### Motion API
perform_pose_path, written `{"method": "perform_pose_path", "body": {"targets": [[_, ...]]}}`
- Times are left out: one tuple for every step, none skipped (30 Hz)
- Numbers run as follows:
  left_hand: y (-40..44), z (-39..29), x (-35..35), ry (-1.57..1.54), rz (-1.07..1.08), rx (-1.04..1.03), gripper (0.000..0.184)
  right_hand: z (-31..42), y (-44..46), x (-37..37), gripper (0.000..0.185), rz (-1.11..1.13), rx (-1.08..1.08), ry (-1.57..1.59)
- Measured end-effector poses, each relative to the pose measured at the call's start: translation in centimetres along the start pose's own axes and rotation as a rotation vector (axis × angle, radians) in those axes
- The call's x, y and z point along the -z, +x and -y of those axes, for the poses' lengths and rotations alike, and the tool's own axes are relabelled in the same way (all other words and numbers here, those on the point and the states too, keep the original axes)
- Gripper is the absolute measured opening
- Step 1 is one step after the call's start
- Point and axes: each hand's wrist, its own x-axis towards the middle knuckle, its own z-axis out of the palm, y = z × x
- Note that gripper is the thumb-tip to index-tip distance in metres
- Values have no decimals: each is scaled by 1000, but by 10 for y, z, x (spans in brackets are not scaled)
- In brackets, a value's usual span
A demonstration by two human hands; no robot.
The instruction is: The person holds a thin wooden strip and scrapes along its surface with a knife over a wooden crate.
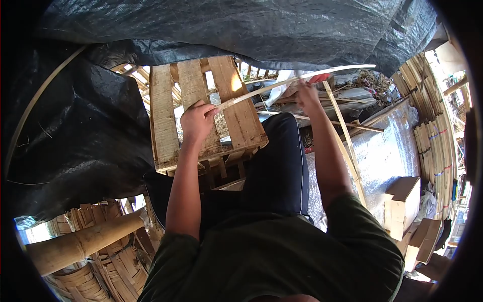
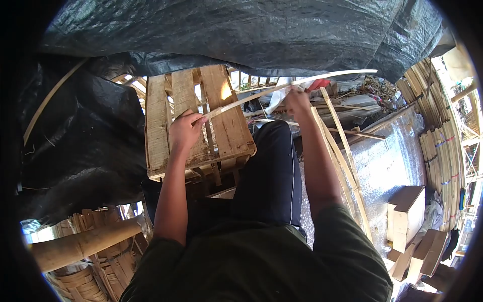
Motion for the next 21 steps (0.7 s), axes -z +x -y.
{"method": "perform_pose_path", "body": {"targets": [[1,-1,2,5,45,38,20,0,-1,0,42,-224,108,-68],[0,-2,2,6,44,40,20,-4,-17,-16,42,-222,107,-69],[0,-3,3,10,12,7,20,-11,-38,-40,42,-7,74,-230],[1,-5,2,13,-19,-27,20,-14,-49,-52,45,208,39,-389],[1,-6,1,11,-17,-30,20,-18,-46,-53,47,206,53,-418],[0,-6,0,21,23,5,16,-5,-38,-48,46,81,72,-634],[-1,-6,-1,30,58,43,13,0,-34,-42,47,-123,88,-434],[0,-4,-3,30,53,47,13,2,-29,-36,48,-319,107,-230],[0,-2,-5,12,28,24,11,-17,-16,-35,48,-315,108,-233],[-1,-1,-7,-6,7,-1,8,-49,5,-35,49,-302,294,-497],[-1,-1,-7,-3,6,-3,8,-56,2,-42,50,-285,483,-758],[-1,-2,-8,21,0,-13,6,-68,-5,-52,48,-263,401,-592],[-1,-1,-8,46,-6,-20,6,-59,-2,-41,48,-232,407,-652],[-3,-2,-7,49,-4,-16,6,-52,0,-30,47,-200,411,-714],[-2,-4,-8,44,16,17,6,-27,-25,-31,48,-297,116,-300],[-1,-5,-8,38,34,50,6,-30,-25,-35,48,-295,117,-303],[0,-4,-10,19,-24,-1,9,-35,-26,-38,49,-228,178,-428],[0,-2,-10,15,-22,-6,9,-36,-25,-37,50,-164,241,-548],[-1,-2,-10,12,-21,-6,9,-35,-24,-32,50,-172,240,-546],[-2,-2,-10,9,-20,-2,9,-29,-26,-28,49,-197,184,-453],[-2,-3,-9,-2,-29,3,6,-23,-28,-26,48,-220,129,-361]]}}
